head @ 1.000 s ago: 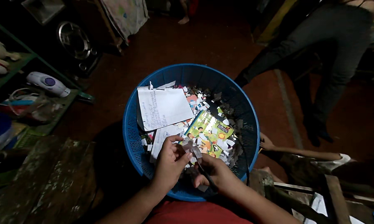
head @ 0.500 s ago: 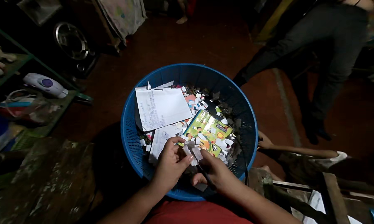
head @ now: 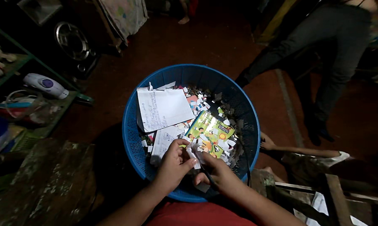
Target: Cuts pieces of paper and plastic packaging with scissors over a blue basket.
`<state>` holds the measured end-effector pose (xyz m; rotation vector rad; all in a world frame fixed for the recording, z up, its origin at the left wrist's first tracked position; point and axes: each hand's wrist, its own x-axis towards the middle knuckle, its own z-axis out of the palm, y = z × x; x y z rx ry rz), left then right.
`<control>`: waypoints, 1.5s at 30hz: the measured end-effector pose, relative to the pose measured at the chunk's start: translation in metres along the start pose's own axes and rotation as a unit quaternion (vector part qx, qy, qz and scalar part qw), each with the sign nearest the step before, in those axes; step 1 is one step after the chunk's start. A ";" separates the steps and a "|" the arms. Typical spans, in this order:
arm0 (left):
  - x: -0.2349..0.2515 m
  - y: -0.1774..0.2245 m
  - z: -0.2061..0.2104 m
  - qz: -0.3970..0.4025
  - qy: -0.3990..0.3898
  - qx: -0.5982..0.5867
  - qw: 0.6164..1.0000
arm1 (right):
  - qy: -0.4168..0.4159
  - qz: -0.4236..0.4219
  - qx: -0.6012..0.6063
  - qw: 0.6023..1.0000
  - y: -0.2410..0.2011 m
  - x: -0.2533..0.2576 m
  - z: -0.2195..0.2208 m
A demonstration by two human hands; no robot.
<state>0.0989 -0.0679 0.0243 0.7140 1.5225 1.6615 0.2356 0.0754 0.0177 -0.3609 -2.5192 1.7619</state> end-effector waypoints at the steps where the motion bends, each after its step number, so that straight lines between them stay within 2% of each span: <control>1: 0.000 0.001 0.000 -0.005 0.000 -0.005 1.000 | 0.000 -0.003 -0.001 1.000 0.000 0.000 0.000; 8: 0.000 0.003 0.000 -0.027 -0.005 -0.031 0.999 | 0.004 -0.019 0.015 1.000 0.000 0.000 0.000; 18: -0.001 0.000 0.000 -0.035 -0.036 -0.009 0.999 | 0.001 -0.004 0.004 1.000 0.001 0.001 -0.002; 24: -0.001 0.002 -0.001 -0.046 -0.032 -0.013 0.998 | 0.018 -0.033 0.011 0.999 0.001 0.001 0.000; 37: 0.000 0.009 0.002 -0.090 0.009 -0.025 0.996 | 0.073 -0.039 0.091 0.992 -0.001 0.002 -0.004; 39: 0.001 0.008 0.002 -0.080 0.036 -0.035 0.995 | 0.038 -0.056 0.163 0.984 -0.001 0.001 -0.005; 41: 0.001 0.008 0.002 -0.073 0.057 -0.031 0.995 | -0.073 -0.057 0.279 0.956 0.000 -0.001 -0.007; 43: 0.001 0.008 0.003 -0.071 0.051 -0.027 0.996 | -0.175 -0.051 0.353 0.918 0.003 0.000 -0.008; 45: 0.000 0.006 0.003 -0.061 0.025 -0.042 0.997 | -0.205 -0.034 0.370 0.906 0.005 0.003 -0.010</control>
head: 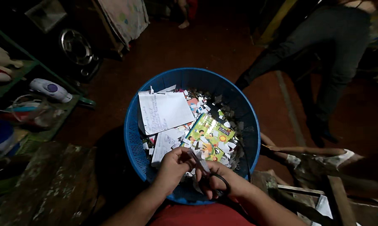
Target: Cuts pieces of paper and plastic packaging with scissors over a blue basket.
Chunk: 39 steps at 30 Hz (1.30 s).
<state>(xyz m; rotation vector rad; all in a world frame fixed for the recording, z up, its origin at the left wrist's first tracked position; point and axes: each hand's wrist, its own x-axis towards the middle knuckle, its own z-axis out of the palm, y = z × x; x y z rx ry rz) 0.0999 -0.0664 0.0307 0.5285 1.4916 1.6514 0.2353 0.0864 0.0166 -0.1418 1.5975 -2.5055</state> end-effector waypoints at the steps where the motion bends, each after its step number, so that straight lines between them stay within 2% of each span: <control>1: 0.000 0.000 0.000 0.002 -0.010 -0.011 1.000 | 0.000 0.007 0.002 1.000 0.000 0.000 -0.001; 7: 0.000 -0.001 0.000 0.007 -0.044 -0.054 0.998 | -0.037 0.024 0.056 0.997 -0.004 -0.001 -0.004; 13: 0.002 -0.008 -0.008 0.026 -0.169 -0.081 0.982 | -0.095 0.046 0.125 0.987 -0.008 -0.003 -0.007; 19: 0.003 -0.008 -0.011 0.006 -0.247 -0.114 0.962 | -0.122 0.073 0.154 0.978 -0.007 -0.003 -0.011; 23: 0.003 -0.004 -0.011 -0.021 -0.271 -0.130 0.953 | -0.137 0.075 0.153 0.976 -0.006 -0.004 -0.013; 39: 0.008 -0.006 -0.015 -0.040 -0.335 -0.120 0.934 | -0.159 0.086 0.150 0.972 -0.005 -0.005 -0.013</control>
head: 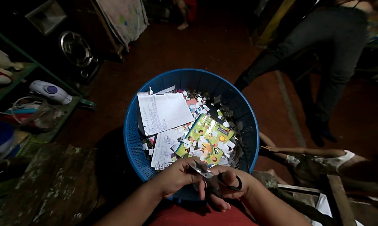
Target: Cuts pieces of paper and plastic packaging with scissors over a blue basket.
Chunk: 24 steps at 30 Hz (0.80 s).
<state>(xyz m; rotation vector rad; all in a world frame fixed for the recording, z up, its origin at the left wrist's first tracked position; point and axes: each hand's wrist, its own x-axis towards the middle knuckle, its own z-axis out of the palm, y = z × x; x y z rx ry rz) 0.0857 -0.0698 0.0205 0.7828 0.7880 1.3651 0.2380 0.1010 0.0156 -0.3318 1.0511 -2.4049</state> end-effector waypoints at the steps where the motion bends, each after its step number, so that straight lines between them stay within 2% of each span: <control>1: 0.000 0.001 0.001 -0.004 0.008 0.003 1.000 | 0.002 -0.003 -0.007 1.000 0.000 0.000 0.001; 9: 0.000 0.000 0.003 0.030 0.014 0.046 0.998 | -0.005 -0.004 0.003 1.000 0.004 -0.002 -0.001; 15: 0.000 0.004 0.005 0.062 -0.113 0.086 0.988 | -0.051 -0.001 0.026 0.998 0.008 -0.007 -0.004; 17: 0.001 0.003 0.004 0.079 -0.132 0.099 0.983 | -0.035 0.018 0.009 0.999 -0.001 -0.005 0.004; 20: 0.002 0.003 0.003 0.091 -0.125 0.113 0.982 | -0.018 0.015 -0.015 1.000 -0.011 -0.003 0.011; 24: 0.001 0.001 0.002 0.069 -0.101 0.082 0.989 | -0.045 0.006 0.025 0.999 -0.002 -0.004 0.000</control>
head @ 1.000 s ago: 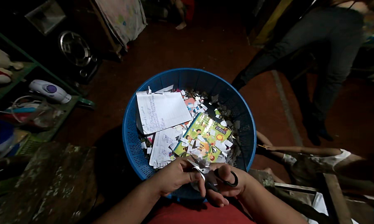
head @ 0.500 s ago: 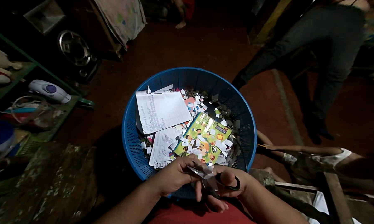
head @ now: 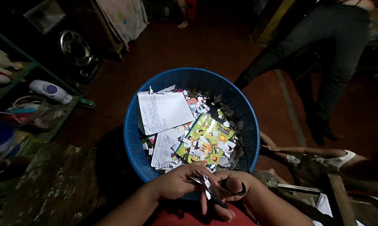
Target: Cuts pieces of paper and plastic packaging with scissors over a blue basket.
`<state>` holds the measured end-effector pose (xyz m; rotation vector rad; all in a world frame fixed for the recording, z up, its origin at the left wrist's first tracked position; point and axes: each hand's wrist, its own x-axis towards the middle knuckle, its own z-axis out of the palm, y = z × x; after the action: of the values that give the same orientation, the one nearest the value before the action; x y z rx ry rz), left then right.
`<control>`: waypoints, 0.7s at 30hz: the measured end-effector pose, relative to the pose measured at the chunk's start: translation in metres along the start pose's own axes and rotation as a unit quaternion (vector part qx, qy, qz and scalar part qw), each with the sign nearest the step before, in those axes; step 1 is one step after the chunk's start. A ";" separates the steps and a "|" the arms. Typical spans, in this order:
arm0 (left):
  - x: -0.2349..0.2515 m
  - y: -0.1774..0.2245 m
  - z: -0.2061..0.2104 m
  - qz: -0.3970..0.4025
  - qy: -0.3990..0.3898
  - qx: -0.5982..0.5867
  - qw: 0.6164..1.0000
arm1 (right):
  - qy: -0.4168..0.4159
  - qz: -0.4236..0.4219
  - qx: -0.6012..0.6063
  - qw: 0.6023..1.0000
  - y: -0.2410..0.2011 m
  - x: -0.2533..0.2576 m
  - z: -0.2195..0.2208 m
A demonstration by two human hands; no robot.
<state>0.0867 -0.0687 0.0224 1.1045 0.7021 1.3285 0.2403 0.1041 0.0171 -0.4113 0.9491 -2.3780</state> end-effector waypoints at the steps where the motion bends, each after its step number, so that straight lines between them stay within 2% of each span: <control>1: 0.000 -0.001 0.000 -0.004 0.008 -0.006 1.000 | 0.007 0.001 -0.010 1.000 -0.001 0.001 0.001; 4: -0.001 -0.001 0.001 -0.023 0.043 -0.019 0.999 | 0.014 -0.007 -0.032 0.999 0.001 0.001 0.002; 11: -0.001 0.000 0.002 -0.040 0.071 -0.040 0.996 | 0.002 -0.008 -0.045 0.999 0.008 0.001 -0.004; 14: -0.002 0.002 0.004 -0.058 0.143 -0.024 0.988 | 0.007 0.005 -0.081 0.997 0.004 0.002 -0.001; 16: 0.000 0.006 0.007 -0.079 0.223 -0.032 0.971 | 0.005 0.006 -0.108 0.994 0.001 0.003 0.001; 19: 0.004 0.010 0.009 -0.098 0.295 -0.069 0.948 | 0.044 -0.114 -0.161 0.979 0.000 0.003 0.002; 21: 0.005 0.010 0.008 -0.106 0.306 -0.071 0.944 | 0.162 -0.241 -0.246 0.925 0.005 0.006 0.006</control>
<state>0.0912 -0.0669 0.0352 0.4701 1.1238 1.5139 0.2405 0.0945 0.0187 -0.4900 1.7945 -2.6729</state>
